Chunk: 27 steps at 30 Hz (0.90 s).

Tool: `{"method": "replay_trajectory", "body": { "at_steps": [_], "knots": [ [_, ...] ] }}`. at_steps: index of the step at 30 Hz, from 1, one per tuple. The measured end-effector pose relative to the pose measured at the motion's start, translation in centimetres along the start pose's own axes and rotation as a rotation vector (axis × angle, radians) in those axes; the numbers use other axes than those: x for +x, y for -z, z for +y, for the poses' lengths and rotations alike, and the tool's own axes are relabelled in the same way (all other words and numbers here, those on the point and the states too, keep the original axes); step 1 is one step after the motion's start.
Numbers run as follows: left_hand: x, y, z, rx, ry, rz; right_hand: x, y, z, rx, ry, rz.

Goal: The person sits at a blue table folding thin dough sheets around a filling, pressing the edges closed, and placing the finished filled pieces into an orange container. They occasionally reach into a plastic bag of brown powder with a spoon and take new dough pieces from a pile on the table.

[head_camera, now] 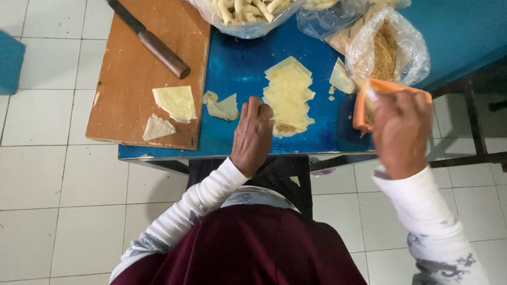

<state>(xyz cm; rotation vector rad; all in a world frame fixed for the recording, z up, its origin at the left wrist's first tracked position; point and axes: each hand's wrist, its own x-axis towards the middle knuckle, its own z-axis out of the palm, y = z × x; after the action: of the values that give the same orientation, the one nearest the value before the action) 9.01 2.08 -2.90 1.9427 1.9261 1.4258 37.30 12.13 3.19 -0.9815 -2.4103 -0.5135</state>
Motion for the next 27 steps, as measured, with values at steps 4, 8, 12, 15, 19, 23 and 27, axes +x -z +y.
{"method": "replay_trajectory", "body": {
  "at_steps": [4,8,12,15,19,23,27],
  "knots": [
    [0.2,-0.4,-0.2,0.096,-0.008,-0.023,3.2,-2.4,6.4,-0.356,-0.156,-0.024],
    [-0.1,-0.4,0.1,0.142,-0.02,-0.013,6.0,-4.1,5.6,-0.32,-0.159,0.099],
    [0.0,0.0,0.2,0.26,-0.086,-0.038,3.1,-3.5,-3.9,0.406,-0.121,-0.061],
    [-0.1,0.3,0.3,0.257,-0.123,-0.067,1.6,-3.1,-9.6,0.405,-0.174,-0.126],
    [-0.3,0.6,0.5,0.215,-0.168,-0.066,1.4,-3.0,-11.7,0.501,-0.29,-0.074],
    [-0.3,0.6,0.6,0.218,-0.149,-0.096,1.4,-3.1,-12.1,0.577,-0.357,-0.031],
    [-0.4,0.4,0.5,0.256,-0.169,-0.055,1.2,-3.2,-12.6,0.631,-0.359,0.027]
  ]
}}
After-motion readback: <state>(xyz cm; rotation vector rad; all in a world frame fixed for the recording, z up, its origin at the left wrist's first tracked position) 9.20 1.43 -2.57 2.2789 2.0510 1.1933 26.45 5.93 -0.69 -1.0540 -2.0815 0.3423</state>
